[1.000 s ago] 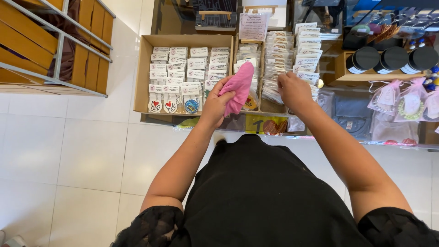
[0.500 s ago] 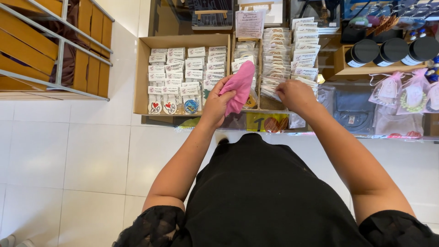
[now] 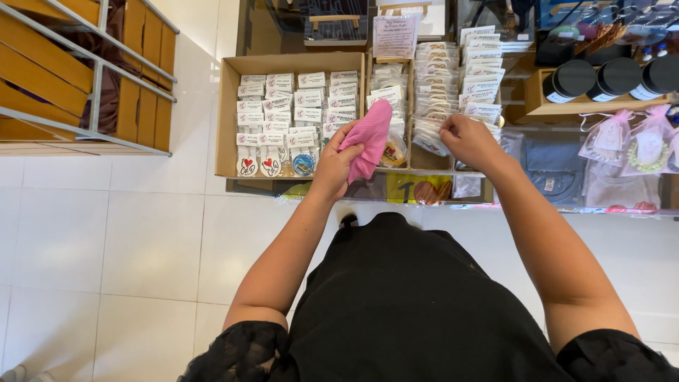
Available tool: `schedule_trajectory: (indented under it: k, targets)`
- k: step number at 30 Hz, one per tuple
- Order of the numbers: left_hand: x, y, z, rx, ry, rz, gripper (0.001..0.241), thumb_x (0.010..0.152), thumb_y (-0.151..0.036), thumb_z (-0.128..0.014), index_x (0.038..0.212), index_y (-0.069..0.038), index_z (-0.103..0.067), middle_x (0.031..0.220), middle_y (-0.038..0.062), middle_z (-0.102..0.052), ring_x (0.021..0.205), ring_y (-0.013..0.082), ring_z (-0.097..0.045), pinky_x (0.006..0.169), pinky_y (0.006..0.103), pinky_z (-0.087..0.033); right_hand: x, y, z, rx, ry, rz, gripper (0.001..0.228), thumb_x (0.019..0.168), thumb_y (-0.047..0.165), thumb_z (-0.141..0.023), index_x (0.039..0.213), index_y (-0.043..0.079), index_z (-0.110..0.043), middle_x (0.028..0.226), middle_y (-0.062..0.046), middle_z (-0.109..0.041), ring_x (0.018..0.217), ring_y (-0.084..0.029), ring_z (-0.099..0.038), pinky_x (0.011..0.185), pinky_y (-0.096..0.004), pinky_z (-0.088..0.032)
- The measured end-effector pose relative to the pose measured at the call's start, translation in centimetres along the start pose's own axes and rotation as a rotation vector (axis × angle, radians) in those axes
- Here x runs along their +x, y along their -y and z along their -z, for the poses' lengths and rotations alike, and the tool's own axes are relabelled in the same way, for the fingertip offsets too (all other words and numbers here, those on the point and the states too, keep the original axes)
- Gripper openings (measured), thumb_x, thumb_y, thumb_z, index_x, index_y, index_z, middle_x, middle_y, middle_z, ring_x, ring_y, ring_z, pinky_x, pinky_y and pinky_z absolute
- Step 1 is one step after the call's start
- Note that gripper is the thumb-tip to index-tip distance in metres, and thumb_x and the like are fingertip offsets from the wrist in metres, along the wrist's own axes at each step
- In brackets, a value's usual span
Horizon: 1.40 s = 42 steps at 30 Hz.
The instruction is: The recorder is dusting and wiping down various small gift items and souvenirs on a display shelf using a pink cloth.
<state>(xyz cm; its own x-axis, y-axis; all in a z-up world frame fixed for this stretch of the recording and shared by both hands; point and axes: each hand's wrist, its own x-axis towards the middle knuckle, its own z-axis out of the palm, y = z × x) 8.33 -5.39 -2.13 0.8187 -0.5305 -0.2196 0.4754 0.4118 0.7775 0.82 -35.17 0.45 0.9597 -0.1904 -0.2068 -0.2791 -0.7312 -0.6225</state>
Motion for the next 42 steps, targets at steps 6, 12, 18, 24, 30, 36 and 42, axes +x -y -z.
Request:
schedule_trajectory:
  k: [6,12,18,24,30,36,42]
  targets:
    - [0.4,0.6,-0.2,-0.018,-0.005,0.04,0.049,0.096,0.007,-0.056,0.144,-0.002,-0.052,0.132,0.011,-0.064,0.117,0.0183,-0.062,0.103,0.0322,-0.052,-0.7,1.1,-0.5,-0.003,-0.016,-0.011,0.024,0.101,0.021,-0.055,0.109,-0.001,-0.06,0.09,-0.025,-0.07,0.084,-0.044,-0.067,0.076,-0.05,-0.053]
    - [0.7,1.1,0.0,-0.025,0.022,0.05,0.049,0.096,0.007,-0.056,0.144,-0.001,-0.053,0.131,0.012,-0.064,0.117,0.0186,-0.062,0.104,0.0324,-0.052,-1.4,0.9,-1.3,-0.131,-0.017,0.143,0.019,0.105,0.018,-0.054,0.112,0.001,-0.057,0.095,-0.028,-0.071,0.09,-0.049,-0.065,0.077,-0.056,-0.051]
    - [-0.4,0.4,-1.6,0.683,0.059,-0.159,0.046,0.098,0.002,-0.058,0.141,-0.015,-0.061,0.136,0.009,-0.064,0.122,0.0201,-0.063,0.104,0.0336,-0.053,-1.7,0.6,-1.7,-0.127,-0.054,0.209,0.019,0.106,0.018,-0.055,0.114,0.001,-0.059,0.094,-0.027,-0.07,0.087,-0.049,-0.066,0.074,-0.055,-0.052]
    - [-0.6,1.2,-7.3,1.357,0.284,-0.571,0.052,0.087,-0.002,-0.06,0.137,-0.016,-0.063,0.115,0.014,-0.066,0.108,0.0349,-0.067,0.093,0.0459,-0.057,-1.4,0.3,-1.3,-0.024,-0.055,0.127,0.019,0.099,0.016,-0.064,0.113,0.004,-0.068,0.089,-0.022,-0.073,0.081,-0.04,-0.071,0.071,-0.047,-0.055]
    - [1.7,3.9,-10.6,1.757,0.431,-0.138,0.039,0.085,-0.02,-0.067,0.122,-0.011,-0.06,0.115,0.015,-0.065,0.102,0.0354,-0.07,0.081,0.0498,-0.056,-1.1,0.2,-0.8,0.064,-0.068,0.093,0.017,0.099,0.016,-0.069,0.11,0.004,-0.07,0.085,-0.015,-0.073,0.073,-0.025,-0.071,0.068,-0.038,-0.054]
    - [1.7,2.7,-10.9,1.649,0.419,-0.1,0.04,0.084,-0.021,-0.067,0.123,-0.012,-0.063,0.117,0.016,-0.065,0.103,0.0372,-0.068,0.082,0.0515,-0.055,-0.7,-1.7,0.1,0.361,-0.238,0.106,0.019,0.101,0.016,-0.069,0.114,0.002,-0.068,0.094,-0.007,-0.074,0.083,-0.015,-0.067,0.071,-0.03,-0.054]
    - [3.1,1.2,-6.9,1.054,0.62,-0.056,0.055,0.086,-0.009,-0.054,0.141,-0.012,-0.058,0.124,0.016,-0.073,0.111,0.0267,-0.072,0.096,0.0396,-0.056,-1.5,-2.5,0.8,1.4,-0.111,-0.202,0.019,0.102,0.013,-0.057,0.12,0.009,-0.056,0.119,-0.006,-0.068,0.103,-0.023,-0.075,0.079,-0.048,-0.063]
